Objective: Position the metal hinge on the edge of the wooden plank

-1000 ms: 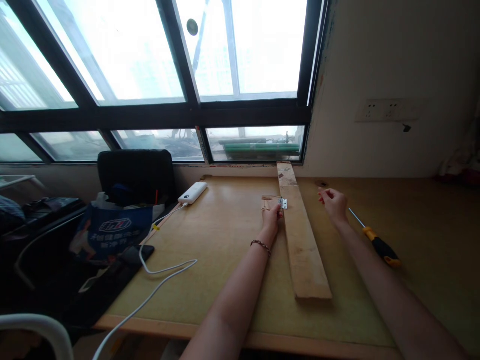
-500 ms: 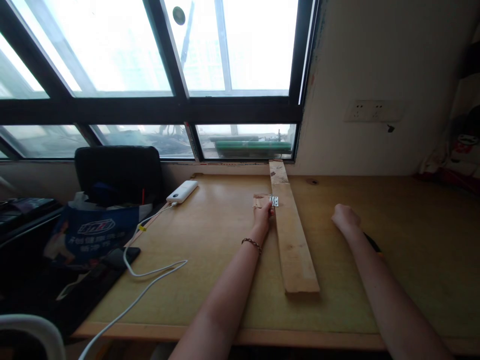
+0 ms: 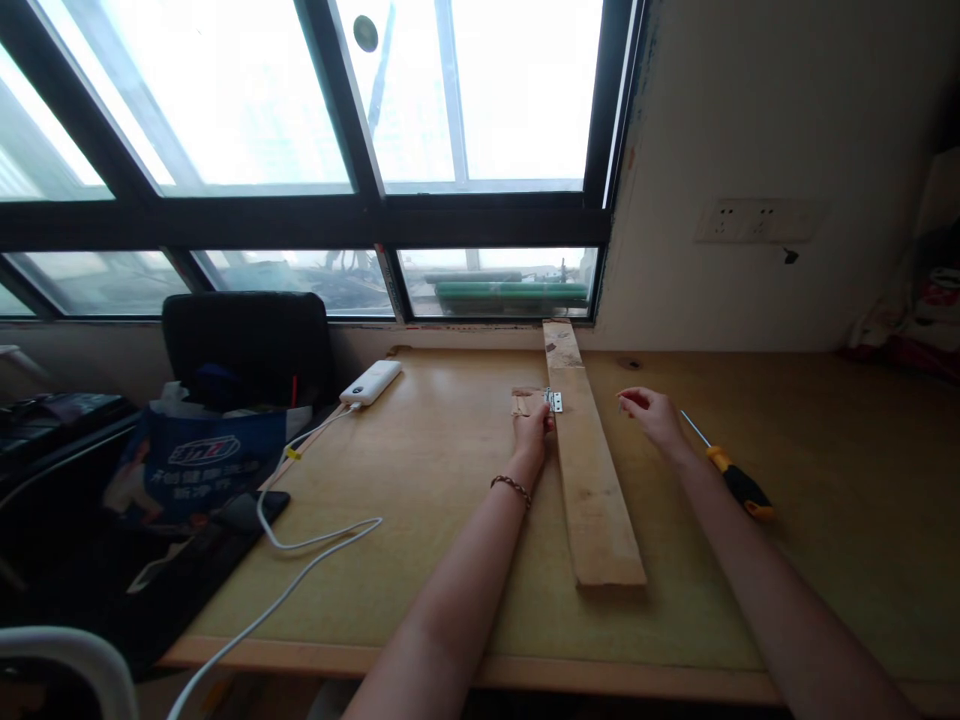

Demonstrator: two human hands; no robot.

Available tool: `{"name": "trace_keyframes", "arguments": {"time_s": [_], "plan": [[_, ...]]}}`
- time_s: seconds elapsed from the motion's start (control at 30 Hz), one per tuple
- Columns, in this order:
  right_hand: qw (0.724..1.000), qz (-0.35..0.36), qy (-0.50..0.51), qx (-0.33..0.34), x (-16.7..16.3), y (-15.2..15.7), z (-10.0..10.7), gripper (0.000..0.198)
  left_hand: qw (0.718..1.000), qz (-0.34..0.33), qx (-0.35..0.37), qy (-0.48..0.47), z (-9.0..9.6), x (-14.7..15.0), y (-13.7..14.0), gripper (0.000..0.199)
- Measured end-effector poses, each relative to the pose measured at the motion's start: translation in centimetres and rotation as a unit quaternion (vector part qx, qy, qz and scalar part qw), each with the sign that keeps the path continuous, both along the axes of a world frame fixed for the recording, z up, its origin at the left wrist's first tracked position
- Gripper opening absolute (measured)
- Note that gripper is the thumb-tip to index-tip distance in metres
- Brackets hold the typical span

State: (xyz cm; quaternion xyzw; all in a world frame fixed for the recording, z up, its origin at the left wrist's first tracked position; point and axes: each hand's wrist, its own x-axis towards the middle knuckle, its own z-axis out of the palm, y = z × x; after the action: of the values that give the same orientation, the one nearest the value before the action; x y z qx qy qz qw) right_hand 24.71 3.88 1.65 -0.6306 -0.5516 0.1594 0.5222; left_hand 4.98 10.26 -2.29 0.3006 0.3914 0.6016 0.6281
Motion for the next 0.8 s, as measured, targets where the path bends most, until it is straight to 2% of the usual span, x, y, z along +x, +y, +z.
{"name": "trace_keyframes", "arguments": {"time_s": [0.13,0.3,0.5,0.8], "plan": [[0.996,0.031,0.059,0.055,-5.0,2.6,1.3,0.03,1.0,0.008,0.007,-0.007,0.2,0.1,-0.2,0.021],[0.997,0.005,0.036,0.07,-8.4,5.4,1.3,0.022,1.0,0.021,0.013,-0.003,0.4,0.0,-0.4,0.017],[0.999,-0.001,0.004,0.054,-8.9,5.8,-0.2,0.016,1.0,0.017,0.014,0.01,0.2,0.0,-0.3,0.017],[0.995,0.012,-0.078,0.054,-9.0,6.0,-0.4,0.01,0.999,0.025,0.018,0.014,0.1,0.0,-0.1,0.017]]}}
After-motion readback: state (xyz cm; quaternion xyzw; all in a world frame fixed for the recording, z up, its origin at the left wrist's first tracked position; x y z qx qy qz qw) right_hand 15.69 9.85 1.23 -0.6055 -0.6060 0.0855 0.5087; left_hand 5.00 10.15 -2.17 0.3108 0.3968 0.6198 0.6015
